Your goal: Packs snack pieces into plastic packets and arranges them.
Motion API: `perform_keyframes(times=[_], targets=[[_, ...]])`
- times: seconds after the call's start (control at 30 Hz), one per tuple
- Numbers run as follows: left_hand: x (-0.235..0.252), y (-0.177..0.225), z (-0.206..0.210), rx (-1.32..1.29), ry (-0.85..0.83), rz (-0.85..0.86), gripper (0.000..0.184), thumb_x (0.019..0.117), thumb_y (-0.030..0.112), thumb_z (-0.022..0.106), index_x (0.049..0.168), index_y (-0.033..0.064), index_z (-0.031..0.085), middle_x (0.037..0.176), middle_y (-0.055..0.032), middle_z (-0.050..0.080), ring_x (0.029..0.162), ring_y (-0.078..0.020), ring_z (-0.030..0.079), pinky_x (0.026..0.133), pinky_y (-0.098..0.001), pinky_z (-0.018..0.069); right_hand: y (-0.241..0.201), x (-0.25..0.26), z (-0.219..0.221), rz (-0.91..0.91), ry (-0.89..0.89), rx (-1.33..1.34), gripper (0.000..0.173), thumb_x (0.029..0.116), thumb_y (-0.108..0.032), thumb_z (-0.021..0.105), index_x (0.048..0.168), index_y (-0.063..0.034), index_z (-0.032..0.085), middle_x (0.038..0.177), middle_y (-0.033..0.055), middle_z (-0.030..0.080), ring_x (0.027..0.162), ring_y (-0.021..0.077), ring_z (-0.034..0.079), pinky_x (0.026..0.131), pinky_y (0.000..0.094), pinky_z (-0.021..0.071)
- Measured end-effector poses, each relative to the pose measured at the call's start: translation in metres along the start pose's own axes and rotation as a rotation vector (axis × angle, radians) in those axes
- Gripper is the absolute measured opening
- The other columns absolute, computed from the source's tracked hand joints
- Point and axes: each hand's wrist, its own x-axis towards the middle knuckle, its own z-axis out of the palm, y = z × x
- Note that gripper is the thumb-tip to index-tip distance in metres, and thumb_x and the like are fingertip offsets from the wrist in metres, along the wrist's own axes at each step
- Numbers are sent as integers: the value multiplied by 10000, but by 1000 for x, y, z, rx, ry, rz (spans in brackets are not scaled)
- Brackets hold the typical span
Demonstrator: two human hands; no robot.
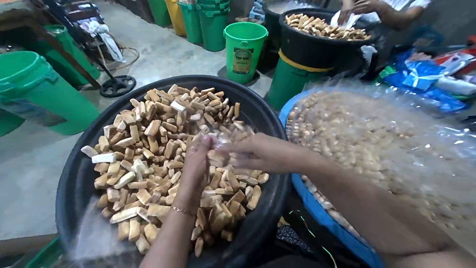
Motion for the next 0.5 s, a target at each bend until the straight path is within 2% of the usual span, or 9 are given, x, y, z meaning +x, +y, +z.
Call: perform_keyframes(times=[0.07, 0.1, 0.13, 0.17, 0.2, 0.23, 0.33, 0.43, 0.5], targets=[[9, -4, -9, 30, 169, 53, 295, 1117, 218, 382, 1034, 39, 602, 747, -1, 659, 636, -78, 660, 615, -247, 587, 27, 7, 1, 74, 96, 68, 288, 1079, -155, 499, 1294, -62, 665, 846, 67, 631, 666, 82, 546, 638, 258, 485], [13, -5, -14, 42, 243, 64, 320, 1121, 241, 373, 1043, 28, 599, 748, -10, 655, 619, -85, 651, 595, -248, 577, 41, 12, 1, 171, 115, 2, 264, 1083, -152, 492, 1224, -47, 689, 848, 89, 640, 676, 125, 570, 653, 303, 503], [16, -4, -20, 48, 295, 56, 346, 1125, 267, 355, 1085, 14, 589, 779, -30, 656, 645, -101, 664, 613, -269, 589, 53, 19, 3, 304, 78, -108, 275, 1084, -164, 493, 1193, -23, 701, 958, 162, 690, 811, 241, 653, 778, 425, 545], [16, -3, -25, 45, 334, 37, 365, 1129, 281, 337, 1133, 6, 577, 824, -47, 657, 681, -114, 675, 640, -285, 600, 62, 26, 10, 450, -4, -207, 303, 1082, -177, 493, 1207, 15, 692, 1095, 241, 693, 1003, 371, 674, 912, 557, 520], [17, -2, -28, 38, 376, 9, 370, 1130, 293, 334, 1167, 10, 570, 853, -55, 651, 697, -123, 674, 643, -292, 597, 67, 33, 21, 573, -95, -299, 311, 1070, -170, 495, 1211, 48, 667, 1198, 291, 659, 1138, 456, 635, 969, 644, 474], [18, -3, -31, 37, 409, -14, 371, 1128, 303, 341, 1203, 16, 564, 871, -57, 646, 699, -127, 666, 630, -294, 586, 68, 37, 33, 658, -160, -366, 298, 1051, -141, 515, 1201, 80, 648, 1257, 320, 627, 1197, 506, 597, 974, 690, 451], [16, -3, -28, 70, 400, -34, 376, 1126, 330, 342, 1246, 36, 544, 888, -38, 637, 697, -104, 655, 612, -283, 574, 65, 41, 58, 731, -225, -424, 269, 1012, -31, 535, 1219, 106, 640, 1308, 317, 603, 1217, 510, 577, 949, 684, 466], [15, -7, -26, 82, 373, -29, 396, 1126, 360, 312, 1127, 59, 570, 798, 9, 640, 625, -83, 644, 564, -266, 568, 70, 44, 68, 676, -238, -413, 269, 981, 31, 555, 1227, 108, 631, 1327, 301, 594, 1219, 485, 582, 938, 652, 493], [15, -7, -26, 69, 362, -48, 404, 1128, 370, 292, 1125, 63, 554, 779, 19, 633, 609, -79, 643, 558, -268, 572, 75, 47, 71, 686, -232, -400, 287, 981, 44, 544, 1253, 111, 609, 1364, 305, 563, 1215, 486, 584, 931, 646, 503]])
